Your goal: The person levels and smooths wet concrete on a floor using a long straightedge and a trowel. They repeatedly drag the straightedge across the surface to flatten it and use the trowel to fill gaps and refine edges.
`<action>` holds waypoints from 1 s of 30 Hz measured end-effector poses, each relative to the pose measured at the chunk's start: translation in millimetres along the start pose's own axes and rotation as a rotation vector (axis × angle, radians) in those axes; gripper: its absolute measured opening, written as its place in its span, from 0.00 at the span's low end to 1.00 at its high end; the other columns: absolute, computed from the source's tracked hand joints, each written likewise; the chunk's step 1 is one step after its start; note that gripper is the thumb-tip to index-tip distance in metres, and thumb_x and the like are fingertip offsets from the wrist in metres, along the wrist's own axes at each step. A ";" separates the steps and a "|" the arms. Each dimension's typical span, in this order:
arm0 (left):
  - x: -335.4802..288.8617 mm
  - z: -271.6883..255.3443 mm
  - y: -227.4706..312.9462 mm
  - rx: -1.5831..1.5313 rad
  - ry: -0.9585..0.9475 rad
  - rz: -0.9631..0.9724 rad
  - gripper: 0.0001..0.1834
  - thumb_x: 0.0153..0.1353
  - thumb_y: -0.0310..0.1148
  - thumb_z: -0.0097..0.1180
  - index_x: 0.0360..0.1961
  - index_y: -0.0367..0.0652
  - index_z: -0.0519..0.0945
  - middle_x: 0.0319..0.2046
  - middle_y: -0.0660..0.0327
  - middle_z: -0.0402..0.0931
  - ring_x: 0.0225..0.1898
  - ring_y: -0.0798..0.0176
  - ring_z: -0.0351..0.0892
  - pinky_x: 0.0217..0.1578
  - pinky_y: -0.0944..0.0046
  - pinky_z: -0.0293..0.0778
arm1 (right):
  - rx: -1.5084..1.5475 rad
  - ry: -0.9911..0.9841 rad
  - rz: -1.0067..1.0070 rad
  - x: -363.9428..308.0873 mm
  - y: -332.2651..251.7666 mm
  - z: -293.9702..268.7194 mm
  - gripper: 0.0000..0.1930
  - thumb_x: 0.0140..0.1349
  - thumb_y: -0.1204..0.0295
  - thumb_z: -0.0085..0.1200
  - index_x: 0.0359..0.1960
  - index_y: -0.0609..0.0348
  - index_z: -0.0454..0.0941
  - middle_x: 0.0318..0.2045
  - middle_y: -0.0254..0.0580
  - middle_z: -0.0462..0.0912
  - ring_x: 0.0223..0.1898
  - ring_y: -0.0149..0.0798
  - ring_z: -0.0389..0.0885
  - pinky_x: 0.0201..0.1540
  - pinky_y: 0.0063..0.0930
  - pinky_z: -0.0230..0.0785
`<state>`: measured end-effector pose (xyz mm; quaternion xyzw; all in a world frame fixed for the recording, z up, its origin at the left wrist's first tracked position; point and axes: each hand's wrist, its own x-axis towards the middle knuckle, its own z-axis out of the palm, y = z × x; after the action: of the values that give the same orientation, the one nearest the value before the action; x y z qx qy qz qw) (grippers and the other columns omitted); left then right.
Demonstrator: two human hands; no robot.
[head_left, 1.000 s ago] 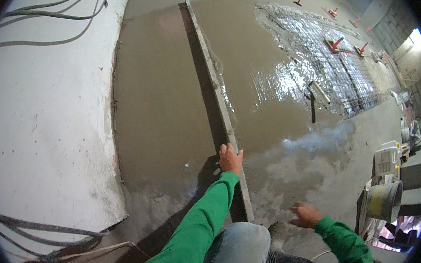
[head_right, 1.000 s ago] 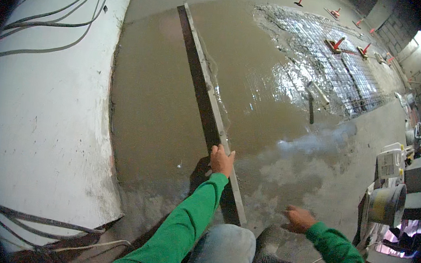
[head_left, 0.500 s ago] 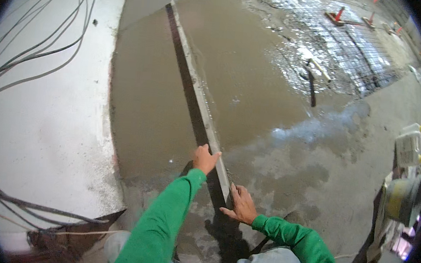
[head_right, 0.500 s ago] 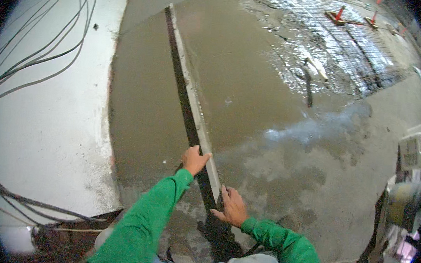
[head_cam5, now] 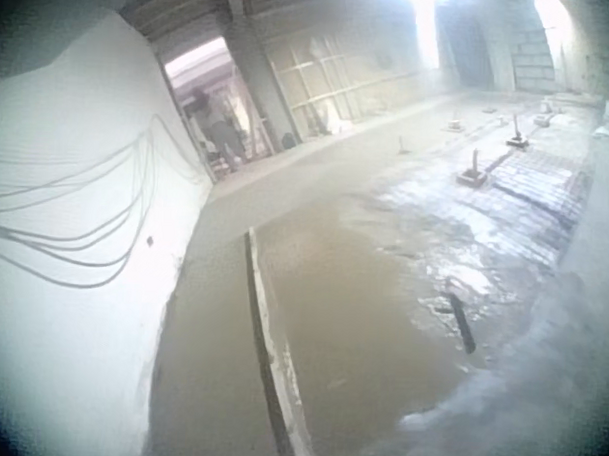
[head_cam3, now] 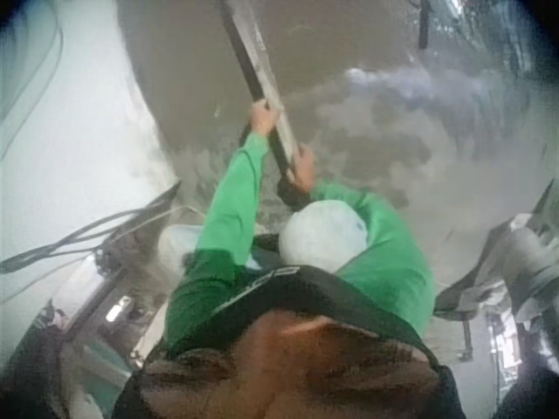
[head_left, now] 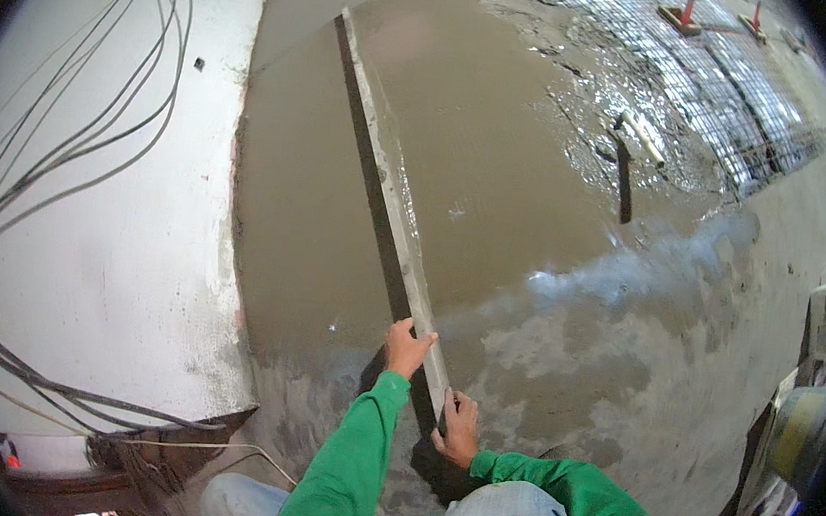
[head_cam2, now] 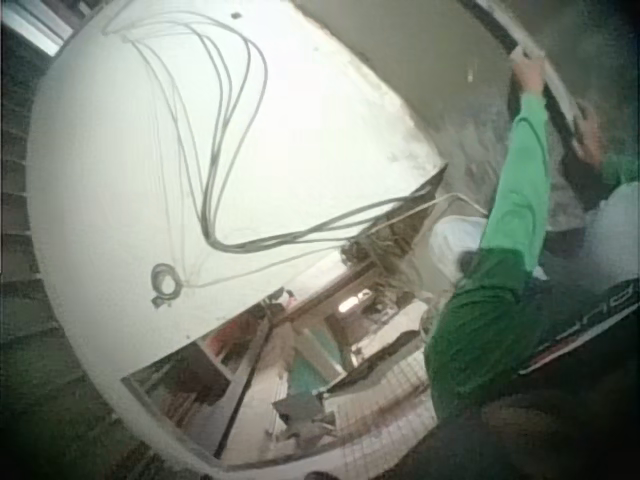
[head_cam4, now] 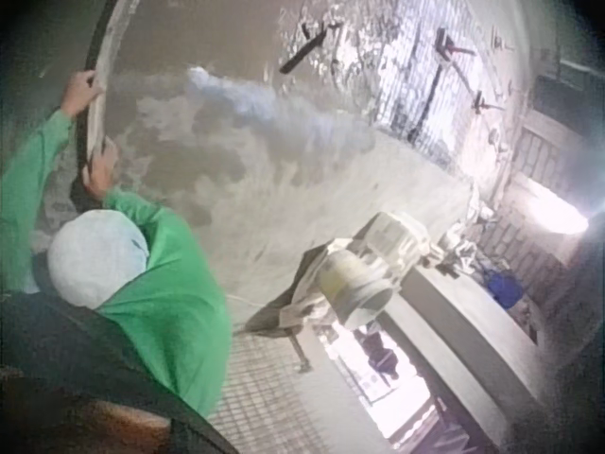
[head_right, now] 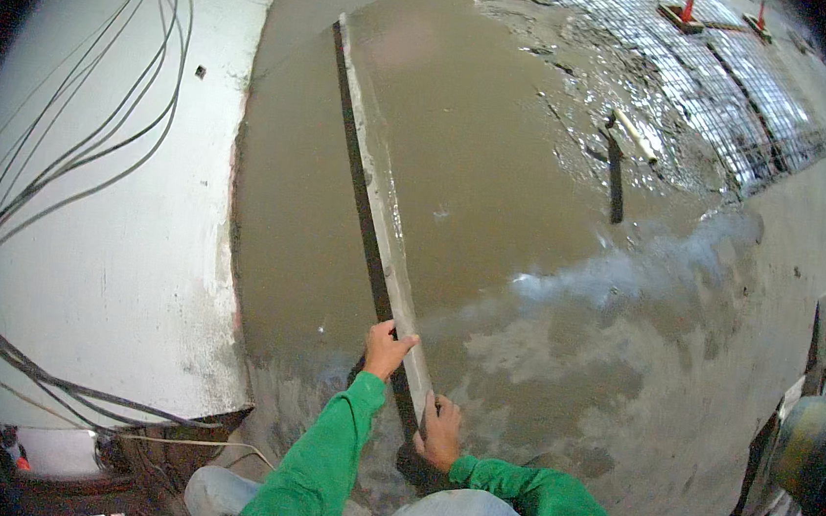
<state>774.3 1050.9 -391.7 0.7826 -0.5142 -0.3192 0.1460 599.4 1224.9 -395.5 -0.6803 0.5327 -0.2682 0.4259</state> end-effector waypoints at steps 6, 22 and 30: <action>21.7 25.6 42.2 -0.028 0.004 -0.012 0.26 0.50 0.42 0.75 0.43 0.31 0.86 0.49 0.35 0.83 0.54 0.32 0.81 0.55 0.44 0.76 | 0.054 0.062 0.059 14.8 20.9 -36.3 0.49 0.46 0.76 0.66 0.75 0.71 0.59 0.64 0.68 0.64 0.62 0.69 0.64 0.68 0.61 0.59; 6.8 89.8 155.4 -0.007 -0.008 0.068 0.23 0.49 0.42 0.76 0.32 0.30 0.83 0.35 0.36 0.84 0.43 0.30 0.84 0.45 0.38 0.76 | 0.010 0.151 0.046 1.8 81.1 -139.1 0.46 0.46 0.76 0.66 0.73 0.67 0.64 0.63 0.64 0.65 0.60 0.66 0.65 0.66 0.55 0.62; -9.9 135.7 185.1 -0.076 0.015 0.157 0.25 0.50 0.42 0.77 0.34 0.30 0.81 0.38 0.36 0.82 0.45 0.28 0.80 0.47 0.37 0.75 | 0.015 0.096 0.075 -16.5 109.3 -198.3 0.47 0.46 0.75 0.65 0.74 0.67 0.62 0.63 0.65 0.65 0.62 0.67 0.64 0.69 0.55 0.60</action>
<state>551.7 994.0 -387.4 0.7361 -0.5602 -0.3203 0.2041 378.0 1174.7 -390.8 -0.6429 0.5756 -0.2882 0.4150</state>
